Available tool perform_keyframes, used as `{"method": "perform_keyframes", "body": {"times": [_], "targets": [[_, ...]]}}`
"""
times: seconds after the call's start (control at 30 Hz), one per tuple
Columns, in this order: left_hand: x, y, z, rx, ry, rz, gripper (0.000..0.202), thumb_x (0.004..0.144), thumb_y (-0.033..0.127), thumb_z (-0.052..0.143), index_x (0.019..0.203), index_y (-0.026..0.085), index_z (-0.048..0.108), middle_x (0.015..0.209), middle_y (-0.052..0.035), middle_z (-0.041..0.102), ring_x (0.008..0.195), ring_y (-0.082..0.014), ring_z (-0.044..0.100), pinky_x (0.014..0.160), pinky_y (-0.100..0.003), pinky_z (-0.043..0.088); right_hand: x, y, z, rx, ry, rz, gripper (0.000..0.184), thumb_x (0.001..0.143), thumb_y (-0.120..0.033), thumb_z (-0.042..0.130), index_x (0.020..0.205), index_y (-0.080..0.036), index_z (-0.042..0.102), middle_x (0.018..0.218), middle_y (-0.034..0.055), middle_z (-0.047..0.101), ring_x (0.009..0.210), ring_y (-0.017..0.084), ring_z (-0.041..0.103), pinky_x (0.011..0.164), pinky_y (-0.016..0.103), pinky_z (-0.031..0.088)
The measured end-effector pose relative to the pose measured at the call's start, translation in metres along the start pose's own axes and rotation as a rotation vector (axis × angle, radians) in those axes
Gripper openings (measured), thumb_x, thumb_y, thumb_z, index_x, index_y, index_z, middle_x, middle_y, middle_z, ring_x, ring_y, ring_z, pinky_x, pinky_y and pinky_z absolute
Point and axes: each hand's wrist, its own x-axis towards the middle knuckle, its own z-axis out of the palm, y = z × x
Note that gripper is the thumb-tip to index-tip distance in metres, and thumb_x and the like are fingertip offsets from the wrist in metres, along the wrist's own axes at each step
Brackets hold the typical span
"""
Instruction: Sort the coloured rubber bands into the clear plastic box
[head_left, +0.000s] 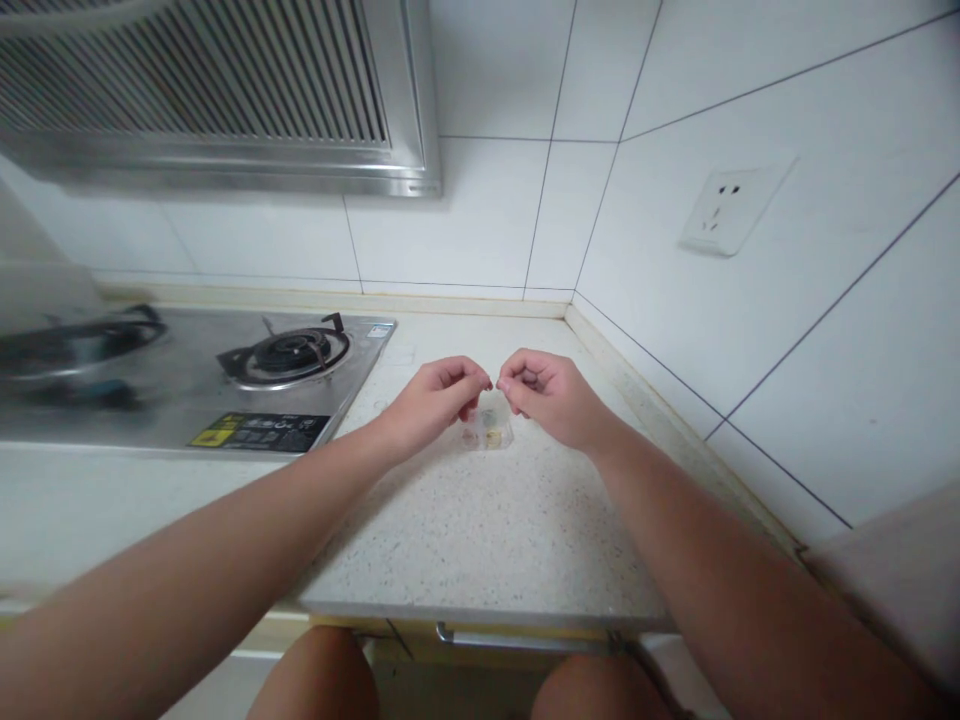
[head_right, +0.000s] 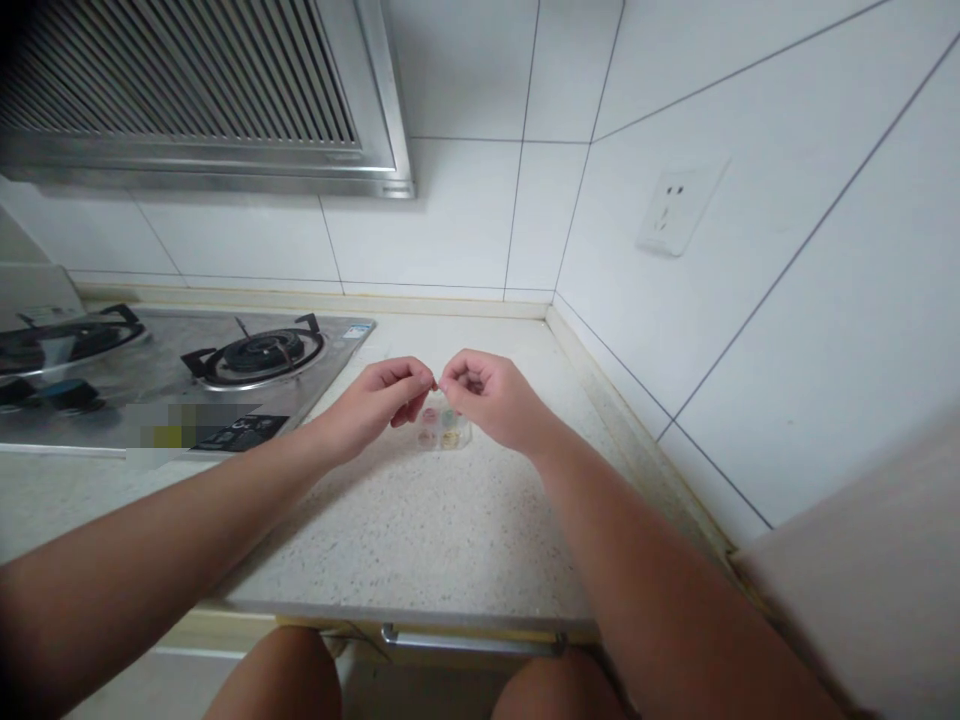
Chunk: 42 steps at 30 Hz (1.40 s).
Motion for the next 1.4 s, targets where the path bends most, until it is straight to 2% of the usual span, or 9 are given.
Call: {"method": "perform_keyframes", "body": {"times": [0.17,0.27,0.47,0.63,0.83,1.1,1.4], "targets": [[-0.004,-0.009,0.002,-0.011,0.035,-0.067,0.024,0.092,0.037,0.058,0.084,0.015,0.061,0.062,0.0037,0.053,0.055,-0.0082,0.046,0.049,-0.022,0.033,0.001,0.004,-0.002,-0.054,0.046,0.031,0.017,0.092,-0.033,0.063,0.084,-0.017,0.061,0.063,-0.0036,0.056,0.056,0.009,0.048,0.053,0.024,0.036],[-0.012,-0.019,-0.004,-0.046,0.070,-0.024,0.026,0.094,0.041,0.058,0.089,0.015,0.061,0.064,0.0046,0.051,0.055,-0.0078,0.044,0.051,-0.022,0.032,0.000,0.007,-0.001,-0.081,0.046,0.070,0.017,0.092,-0.032,0.063,0.083,-0.017,0.061,0.063,-0.0035,0.056,0.056,0.009,0.048,0.053,0.024,0.036],[-0.027,-0.025,-0.003,-0.013,0.023,0.027,0.022,0.095,0.038,0.061,0.096,0.016,0.060,0.069,0.0049,0.048,0.062,-0.0088,0.043,0.057,-0.023,0.034,-0.001,0.007,0.001,-0.083,0.008,0.110,0.018,0.092,-0.033,0.063,0.083,-0.018,0.061,0.063,-0.0038,0.055,0.056,0.009,0.047,0.053,0.024,0.036],[-0.027,-0.036,0.004,0.048,0.011,0.049,0.021,0.093,0.033,0.064,0.106,0.019,0.056,0.071,0.0058,0.047,0.065,-0.0104,0.045,0.060,-0.024,0.037,-0.002,0.009,0.001,-0.052,-0.014,0.139,0.017,0.092,-0.032,0.063,0.084,-0.017,0.061,0.064,-0.0036,0.056,0.057,0.009,0.049,0.053,0.024,0.038],[-0.022,-0.040,-0.002,0.129,0.037,0.109,0.034,0.089,0.028,0.070,0.118,0.023,0.053,0.071,0.0074,0.048,0.063,-0.0095,0.047,0.059,-0.023,0.037,-0.003,0.007,0.002,-0.038,-0.042,0.173,0.018,0.092,-0.033,0.063,0.084,-0.017,0.062,0.062,-0.0043,0.053,0.055,0.008,0.046,0.051,0.023,0.035],[-0.022,-0.039,-0.006,0.181,0.032,0.202,0.031,0.088,0.026,0.071,0.117,0.024,0.058,0.069,0.0076,0.048,0.060,-0.0077,0.046,0.055,-0.020,0.036,-0.005,0.003,0.007,-0.014,-0.094,0.177,0.019,0.092,-0.033,0.064,0.084,-0.016,0.062,0.061,-0.0048,0.052,0.053,0.007,0.043,0.048,0.021,0.032],[-0.025,-0.033,-0.009,0.246,0.066,0.218,0.015,0.088,0.024,0.070,0.102,0.020,0.064,0.063,0.0079,0.044,0.056,-0.0068,0.041,0.054,-0.020,0.033,-0.006,0.004,0.011,-0.008,-0.123,0.169,0.020,0.092,-0.035,0.065,0.084,-0.016,0.064,0.063,-0.0035,0.054,0.056,0.008,0.045,0.051,0.022,0.034]]}}
